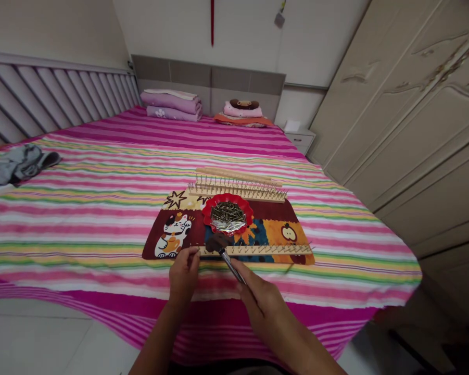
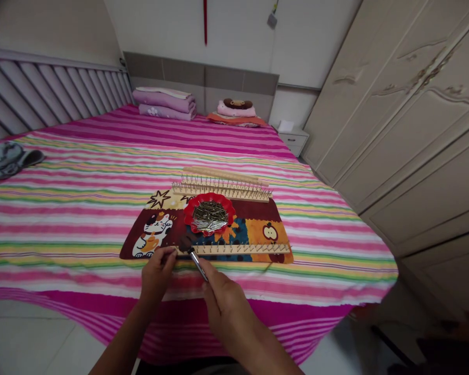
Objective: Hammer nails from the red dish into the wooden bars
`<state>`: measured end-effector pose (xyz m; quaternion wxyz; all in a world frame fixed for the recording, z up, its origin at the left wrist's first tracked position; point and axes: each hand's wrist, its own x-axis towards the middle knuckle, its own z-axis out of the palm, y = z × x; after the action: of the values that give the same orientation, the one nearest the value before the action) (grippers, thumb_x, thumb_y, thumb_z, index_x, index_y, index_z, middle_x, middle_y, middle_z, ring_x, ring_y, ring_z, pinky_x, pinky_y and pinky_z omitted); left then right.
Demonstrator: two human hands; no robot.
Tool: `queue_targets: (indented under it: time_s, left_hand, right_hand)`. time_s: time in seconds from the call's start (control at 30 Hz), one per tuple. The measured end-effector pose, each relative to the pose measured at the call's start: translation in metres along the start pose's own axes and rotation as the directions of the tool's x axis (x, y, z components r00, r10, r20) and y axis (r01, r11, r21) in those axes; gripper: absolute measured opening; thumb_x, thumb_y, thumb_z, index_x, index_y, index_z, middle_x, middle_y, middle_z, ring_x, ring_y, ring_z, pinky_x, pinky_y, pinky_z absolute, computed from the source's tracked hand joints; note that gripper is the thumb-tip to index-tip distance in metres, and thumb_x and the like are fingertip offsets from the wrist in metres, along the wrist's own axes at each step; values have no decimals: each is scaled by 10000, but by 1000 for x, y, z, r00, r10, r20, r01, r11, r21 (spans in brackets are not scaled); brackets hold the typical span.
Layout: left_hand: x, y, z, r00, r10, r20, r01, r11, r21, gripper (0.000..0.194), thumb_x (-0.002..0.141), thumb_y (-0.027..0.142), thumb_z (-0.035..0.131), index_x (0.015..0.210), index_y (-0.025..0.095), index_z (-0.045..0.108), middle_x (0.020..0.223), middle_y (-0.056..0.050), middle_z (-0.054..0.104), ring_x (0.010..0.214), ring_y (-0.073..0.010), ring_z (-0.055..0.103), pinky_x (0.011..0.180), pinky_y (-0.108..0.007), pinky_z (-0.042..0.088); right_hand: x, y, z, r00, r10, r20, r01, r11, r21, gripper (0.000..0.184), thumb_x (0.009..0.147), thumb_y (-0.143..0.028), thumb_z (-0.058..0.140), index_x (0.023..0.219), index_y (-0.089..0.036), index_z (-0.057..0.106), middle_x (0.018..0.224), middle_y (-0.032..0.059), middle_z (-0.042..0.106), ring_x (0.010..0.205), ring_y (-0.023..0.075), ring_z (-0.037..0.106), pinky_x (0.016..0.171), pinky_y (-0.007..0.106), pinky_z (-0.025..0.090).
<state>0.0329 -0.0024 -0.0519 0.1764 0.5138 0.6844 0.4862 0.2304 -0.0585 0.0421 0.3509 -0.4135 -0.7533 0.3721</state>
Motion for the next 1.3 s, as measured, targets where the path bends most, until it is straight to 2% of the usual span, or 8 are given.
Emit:
queue_targets:
  time_s: [0.2,0.3,0.43,0.63,0.87,0.97,1.07,1.3]
  left_hand:
    - [2,-2,-6,999,-19,34,19,1000,-7,265,727,435,523,833,212,619,800,-37,706,696,-168,648,645,-275,506]
    - [0,0,-17,1000,-3,10,3,1000,23,283,739,446,518,860,214,628,789,-27,697,677,-159,638,630,-263,500]
    - [7,16,-29,986,134,-98,-119,983,141,245,783,411,498,862,217,627,830,-27,680,704,-153,620,670,-260,488]
    - [56,60,-9,935,302,184,-350,865,360,192,773,288,495,825,207,660,852,-55,689,839,-201,614,780,-303,461]
    - [98,86,43,833,56,550,-440,669,599,211,745,218,522,822,242,717,954,-68,717,931,-240,612,807,-329,421]
    - [104,87,58,802,-57,595,-418,659,626,174,702,234,576,790,262,723,891,-62,730,917,-238,629,794,-320,420]
    - [109,85,66,802,-104,589,-386,662,643,126,652,227,608,721,242,712,824,-82,728,837,-231,647,738,-298,436]
    - [118,84,63,780,-107,617,-347,746,568,64,616,180,601,571,202,641,691,-76,693,723,-206,632,670,-272,429]
  right_hand:
    - [-30,14,-6,993,81,90,-86,995,57,496,929,-141,408,1401,-290,397,1203,7,661,1118,163,604,986,309,449]
    - [-55,36,-10,969,185,165,-198,978,61,484,932,-160,388,1402,-272,402,1012,5,723,883,157,691,825,275,539]
    - [-90,76,-13,943,304,132,-315,946,72,413,922,-240,432,1321,-197,528,1218,89,662,1089,220,621,931,318,477]
    - [-117,112,-11,888,456,61,-460,874,156,474,900,-338,440,1322,-144,537,1260,120,632,1123,251,594,959,356,449]
    - [-116,118,-4,847,531,8,-515,817,260,469,843,-314,460,1271,-162,579,835,44,696,642,183,605,641,310,511]
    - [-116,117,-3,838,546,19,-527,799,289,489,838,-304,447,1288,-150,558,694,12,637,565,165,551,567,285,482]
    - [-117,116,-4,843,538,-8,-513,807,291,463,826,-292,469,1262,-192,585,747,17,650,645,181,579,624,293,490]
    - [-116,115,-5,843,538,4,-512,800,313,465,804,-253,468,1247,-190,593,860,30,671,686,180,588,655,295,493]
